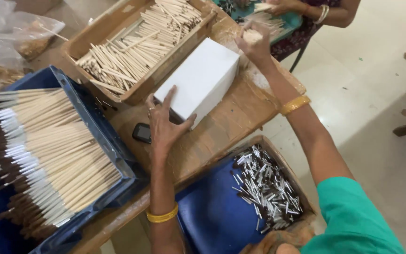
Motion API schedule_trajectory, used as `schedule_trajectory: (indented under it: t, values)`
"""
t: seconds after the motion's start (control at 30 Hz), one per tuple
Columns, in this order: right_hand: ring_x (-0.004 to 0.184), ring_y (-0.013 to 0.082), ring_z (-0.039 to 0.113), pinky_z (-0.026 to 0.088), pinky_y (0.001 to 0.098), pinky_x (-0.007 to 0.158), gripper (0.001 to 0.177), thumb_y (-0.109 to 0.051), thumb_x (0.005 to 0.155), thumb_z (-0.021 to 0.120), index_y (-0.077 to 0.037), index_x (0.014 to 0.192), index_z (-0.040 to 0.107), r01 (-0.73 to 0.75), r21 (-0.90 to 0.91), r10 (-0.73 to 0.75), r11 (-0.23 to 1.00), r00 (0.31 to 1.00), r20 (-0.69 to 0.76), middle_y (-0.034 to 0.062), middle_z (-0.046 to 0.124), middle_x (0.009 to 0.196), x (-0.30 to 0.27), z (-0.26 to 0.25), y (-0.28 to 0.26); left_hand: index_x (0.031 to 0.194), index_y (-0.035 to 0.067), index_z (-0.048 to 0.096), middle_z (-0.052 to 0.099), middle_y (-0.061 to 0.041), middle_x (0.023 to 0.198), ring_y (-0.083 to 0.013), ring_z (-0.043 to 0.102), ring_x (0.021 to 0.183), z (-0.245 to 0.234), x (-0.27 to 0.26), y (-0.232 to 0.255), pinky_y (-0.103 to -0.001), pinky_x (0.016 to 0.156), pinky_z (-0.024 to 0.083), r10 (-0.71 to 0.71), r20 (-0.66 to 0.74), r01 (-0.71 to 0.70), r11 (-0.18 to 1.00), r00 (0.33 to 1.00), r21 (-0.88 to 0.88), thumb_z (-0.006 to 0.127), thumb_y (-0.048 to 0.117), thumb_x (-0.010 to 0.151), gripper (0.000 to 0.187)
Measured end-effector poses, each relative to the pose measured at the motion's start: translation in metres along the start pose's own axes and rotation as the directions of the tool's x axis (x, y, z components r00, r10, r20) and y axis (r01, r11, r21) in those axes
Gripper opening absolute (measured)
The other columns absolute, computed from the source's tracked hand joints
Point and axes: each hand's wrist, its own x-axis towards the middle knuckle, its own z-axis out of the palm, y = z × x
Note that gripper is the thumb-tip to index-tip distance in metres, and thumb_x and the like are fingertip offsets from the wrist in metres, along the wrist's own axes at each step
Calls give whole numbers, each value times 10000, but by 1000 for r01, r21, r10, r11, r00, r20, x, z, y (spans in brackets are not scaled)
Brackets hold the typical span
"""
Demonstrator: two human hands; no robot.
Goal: Sorting wooden sticks and inserting them into metal ferrules, then bundling them.
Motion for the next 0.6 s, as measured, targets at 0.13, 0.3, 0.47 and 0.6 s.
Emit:
schedule_trajectory:
  t: [0.13, 0.3, 0.47, 0.6]
  values:
    - [718, 103, 633, 511, 272, 658, 182, -38, 924, 769, -24, 890, 591, -91, 76, 83, 993, 991, 106, 19, 624, 802, -40, -48, -42, 1522, 221, 508, 291, -335, 1496, -514, 419, 1347, 7, 4, -8, -540, 1170, 374, -45, 20, 44, 999, 999, 2, 930, 459, 641, 1006]
    - [667, 164, 613, 533, 344, 662, 161, -67, 883, 733, -81, 858, 574, -262, 342, 297, 902, 954, -53, 42, 588, 733, -88, -87, -100, 1546, 132, 455, 221, -292, 1596, -545, 319, 1451, 2, -11, 18, -585, 1219, 292, 191, -251, -178, 981, 949, 74, 969, 512, 699, 1061]
    - [675, 186, 551, 565, 432, 758, 163, -96, 887, 706, -117, 867, 545, -179, 938, 735, 298, 669, -106, 44, 521, 712, -163, -109, -101, 1346, 113, 629, 589, -209, 1391, -395, 548, 1357, 60, -122, 70, -504, 1193, 413, 206, -298, -257, 955, 932, -145, 847, 288, 916, 513]
    - [744, 199, 515, 510, 411, 789, 132, -213, 958, 670, -133, 935, 569, -135, 872, 478, 470, 870, -123, 31, 541, 804, -211, -55, -184, 1258, 14, 669, 705, -153, 1164, -248, 686, 1085, 104, -206, 93, -400, 977, 572, -29, 488, 472, 311, 872, -825, 637, 383, 1026, 437]
